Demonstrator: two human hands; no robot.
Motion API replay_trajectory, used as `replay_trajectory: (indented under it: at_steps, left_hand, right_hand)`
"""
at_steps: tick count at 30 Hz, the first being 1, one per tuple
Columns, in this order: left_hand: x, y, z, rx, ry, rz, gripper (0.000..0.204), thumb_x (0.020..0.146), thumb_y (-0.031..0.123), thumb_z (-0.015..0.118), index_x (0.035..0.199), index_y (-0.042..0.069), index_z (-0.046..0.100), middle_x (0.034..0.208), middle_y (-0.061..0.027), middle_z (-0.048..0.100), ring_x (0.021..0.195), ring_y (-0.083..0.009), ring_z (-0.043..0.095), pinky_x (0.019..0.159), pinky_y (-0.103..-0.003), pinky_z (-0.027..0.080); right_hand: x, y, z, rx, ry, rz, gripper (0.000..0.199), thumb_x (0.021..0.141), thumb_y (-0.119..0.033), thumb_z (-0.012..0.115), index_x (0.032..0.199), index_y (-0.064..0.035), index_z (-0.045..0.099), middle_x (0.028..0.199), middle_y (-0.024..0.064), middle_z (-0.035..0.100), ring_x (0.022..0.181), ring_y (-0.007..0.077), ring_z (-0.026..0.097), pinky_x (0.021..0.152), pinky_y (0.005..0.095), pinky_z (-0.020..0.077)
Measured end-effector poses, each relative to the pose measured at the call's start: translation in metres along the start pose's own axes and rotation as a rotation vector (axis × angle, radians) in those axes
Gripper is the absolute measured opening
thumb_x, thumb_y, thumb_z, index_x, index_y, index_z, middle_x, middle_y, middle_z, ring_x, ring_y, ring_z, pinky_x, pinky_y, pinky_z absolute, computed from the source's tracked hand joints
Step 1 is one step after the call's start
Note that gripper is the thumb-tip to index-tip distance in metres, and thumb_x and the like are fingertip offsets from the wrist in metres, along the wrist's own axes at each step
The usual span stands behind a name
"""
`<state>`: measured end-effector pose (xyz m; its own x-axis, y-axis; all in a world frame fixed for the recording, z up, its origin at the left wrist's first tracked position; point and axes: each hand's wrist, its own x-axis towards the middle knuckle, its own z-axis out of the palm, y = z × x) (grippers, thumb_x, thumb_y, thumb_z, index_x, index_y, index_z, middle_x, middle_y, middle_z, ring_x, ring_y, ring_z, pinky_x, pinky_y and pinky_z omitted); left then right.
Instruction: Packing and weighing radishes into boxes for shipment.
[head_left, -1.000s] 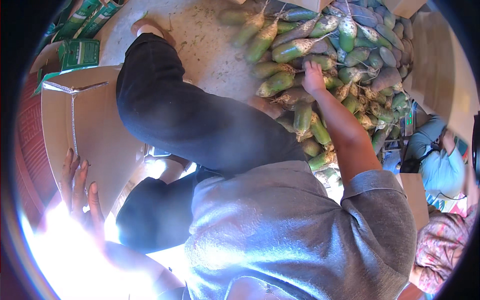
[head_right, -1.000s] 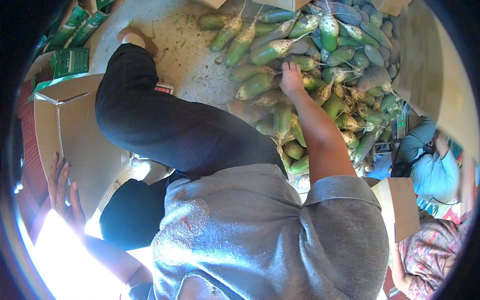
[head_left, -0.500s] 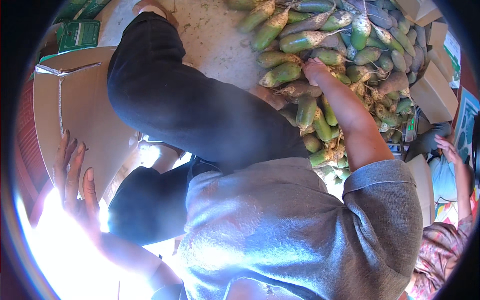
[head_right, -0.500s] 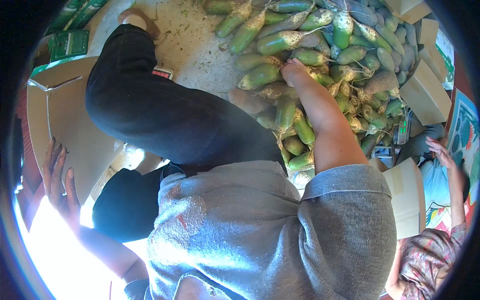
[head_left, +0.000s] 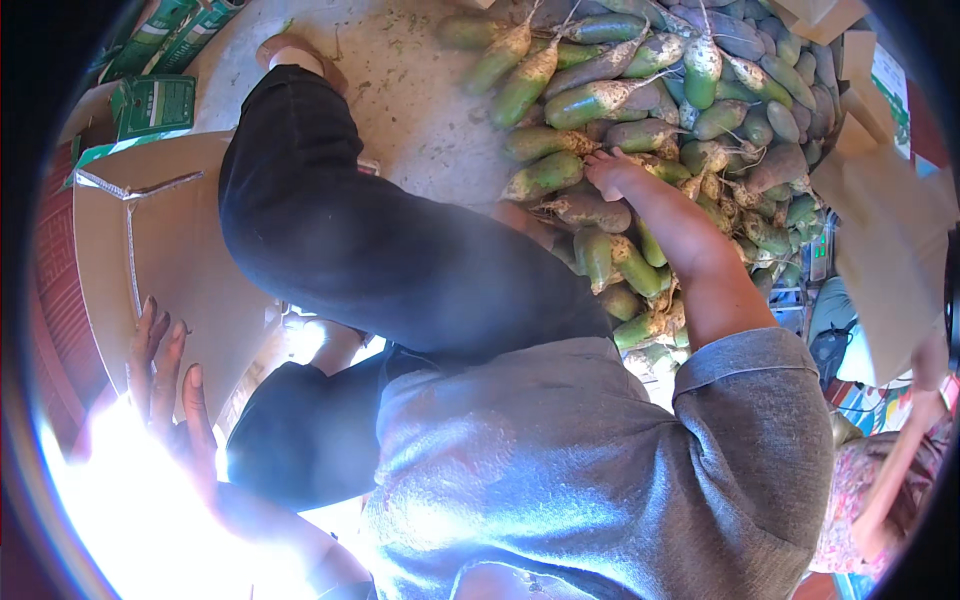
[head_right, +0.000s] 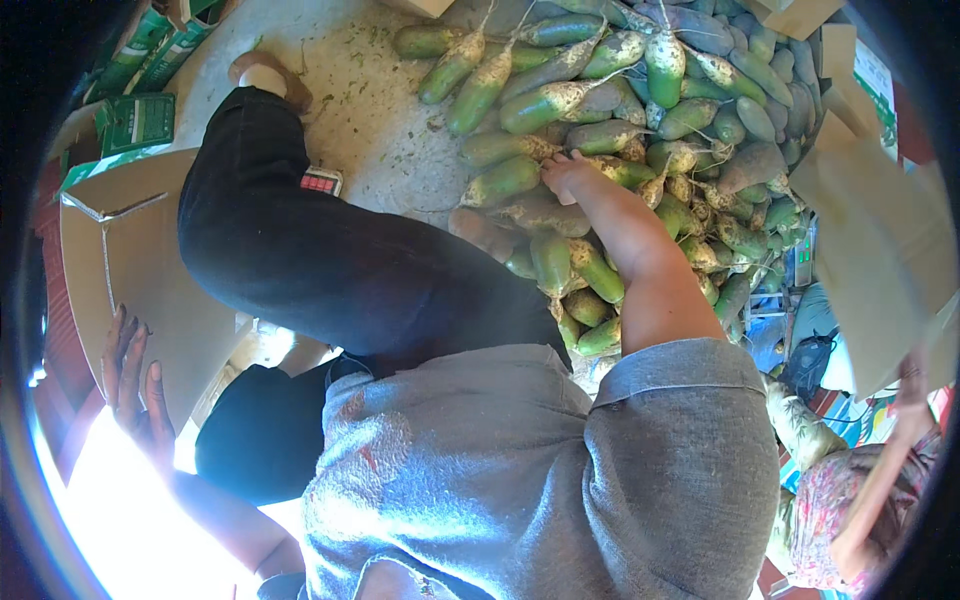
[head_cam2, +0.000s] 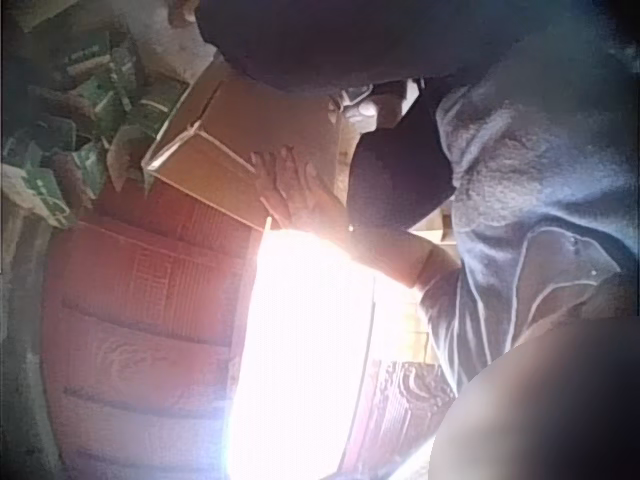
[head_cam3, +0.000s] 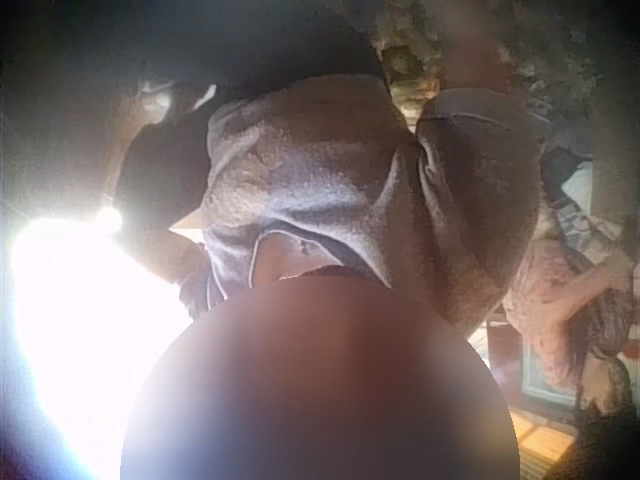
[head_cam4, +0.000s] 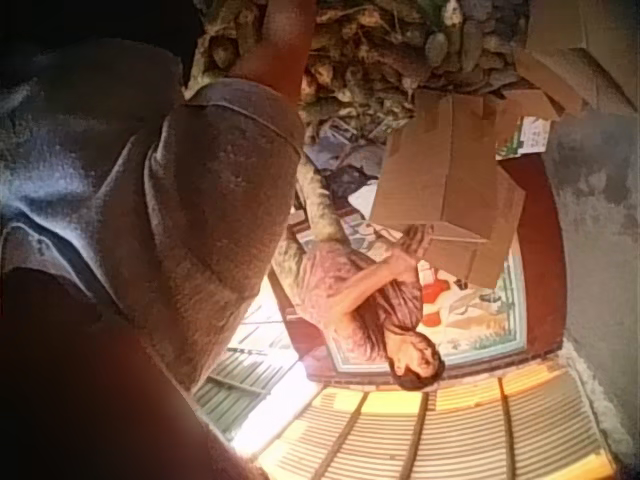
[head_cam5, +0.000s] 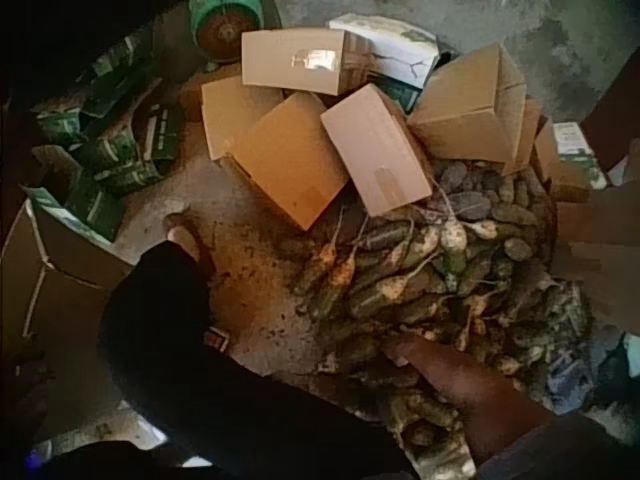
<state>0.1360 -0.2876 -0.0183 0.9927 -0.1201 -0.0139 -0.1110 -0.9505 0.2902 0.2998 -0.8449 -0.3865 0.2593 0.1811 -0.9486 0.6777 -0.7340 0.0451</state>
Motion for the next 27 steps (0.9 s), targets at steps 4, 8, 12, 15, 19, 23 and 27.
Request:
replay_trajectory:
  at_steps: [4, 8, 12, 15, 19, 23, 27]
  left_hand:
    - [0.015, 0.011, 0.001, 0.015, -0.001, 0.018, 0.031, 0.102, 0.013, 0.049, 0.127, 0.010, 0.066, 0.143, -0.0152, 0.054, 0.128, -0.0331, 0.056, 0.108, -0.049, 0.045]
    - [0.025, 0.015, 0.005, 0.012, -0.019, 0.025, 0.031, 0.101, 0.012, 0.049, 0.126, 0.009, 0.067, 0.142, -0.0155, 0.054, 0.127, -0.0342, 0.057, 0.108, -0.049, 0.045]
    - [0.023, 0.020, 0.001, 0.048, -0.052, 0.005, 0.031, 0.101, 0.012, 0.049, 0.127, 0.009, 0.066, 0.143, -0.0156, 0.054, 0.126, -0.0344, 0.057, 0.108, -0.049, 0.045]
    - [0.025, 0.018, 0.001, 0.006, -0.018, 0.054, 0.031, 0.101, 0.012, 0.049, 0.127, 0.008, 0.066, 0.143, -0.0158, 0.054, 0.126, -0.0342, 0.057, 0.108, -0.049, 0.045]
    - [0.021, 0.019, -0.005, 0.023, -0.024, 0.018, 0.030, 0.102, 0.012, 0.049, 0.126, 0.008, 0.066, 0.143, -0.0159, 0.053, 0.128, -0.0344, 0.056, 0.107, -0.049, 0.046]
    - [0.020, 0.016, -0.007, 0.042, 0.026, 0.093, 0.030, 0.101, 0.009, 0.050, 0.126, 0.008, 0.066, 0.142, -0.0167, 0.054, 0.129, -0.0347, 0.055, 0.106, -0.049, 0.047]
    - [0.034, 0.031, -0.008, 0.026, 0.002, 0.092, 0.030, 0.100, 0.008, 0.051, 0.125, 0.005, 0.066, 0.141, -0.0181, 0.055, 0.129, -0.0348, 0.055, 0.106, -0.048, 0.047]
  right_hand:
    - [0.002, -0.006, -0.002, 0.044, 0.037, -0.020, 0.072, 0.077, -0.014, 0.068, 0.145, -0.0080, 0.047, 0.157, 0.0104, 0.033, 0.148, 0.0269, 0.027, 0.119, 0.0529, 0.0229]
    - [0.006, -0.015, 0.004, -0.001, 0.133, -0.031, 0.072, 0.073, -0.018, 0.072, 0.141, -0.0076, 0.051, 0.152, 0.0105, 0.041, 0.143, 0.0270, 0.036, 0.117, 0.0511, 0.0269]
    - [0.014, -0.023, -0.001, -0.094, 0.048, -0.068, 0.067, 0.072, -0.018, 0.074, 0.136, -0.0094, 0.056, 0.143, 0.0099, 0.051, 0.135, 0.0269, 0.048, 0.111, 0.0493, 0.0342]
    - [0.012, -0.017, 0.006, -0.101, 0.081, -0.047, 0.064, 0.070, -0.019, 0.078, 0.131, -0.0117, 0.060, 0.134, 0.0086, 0.059, 0.128, 0.0265, 0.055, 0.106, 0.0466, 0.0400]
    - [-0.007, -0.004, -0.004, -0.022, 0.157, -0.077, 0.076, 0.069, -0.023, 0.084, 0.138, -0.0116, 0.053, 0.130, 0.0113, 0.061, 0.123, 0.0261, 0.057, 0.104, 0.0433, 0.0426]
    - [-0.044, 0.031, -0.021, 0.139, 0.518, -0.072, 0.089, 0.069, -0.030, 0.087, 0.144, -0.0096, 0.044, 0.132, 0.0159, 0.060, 0.124, 0.0309, 0.058, 0.109, 0.0423, 0.0417]
    - [-0.057, 0.072, -0.038, 0.598, 0.417, -0.024, 0.094, 0.069, -0.026, 0.091, 0.146, -0.0033, 0.040, 0.133, 0.0210, 0.059, 0.125, 0.0351, 0.056, 0.110, 0.0398, 0.0431]
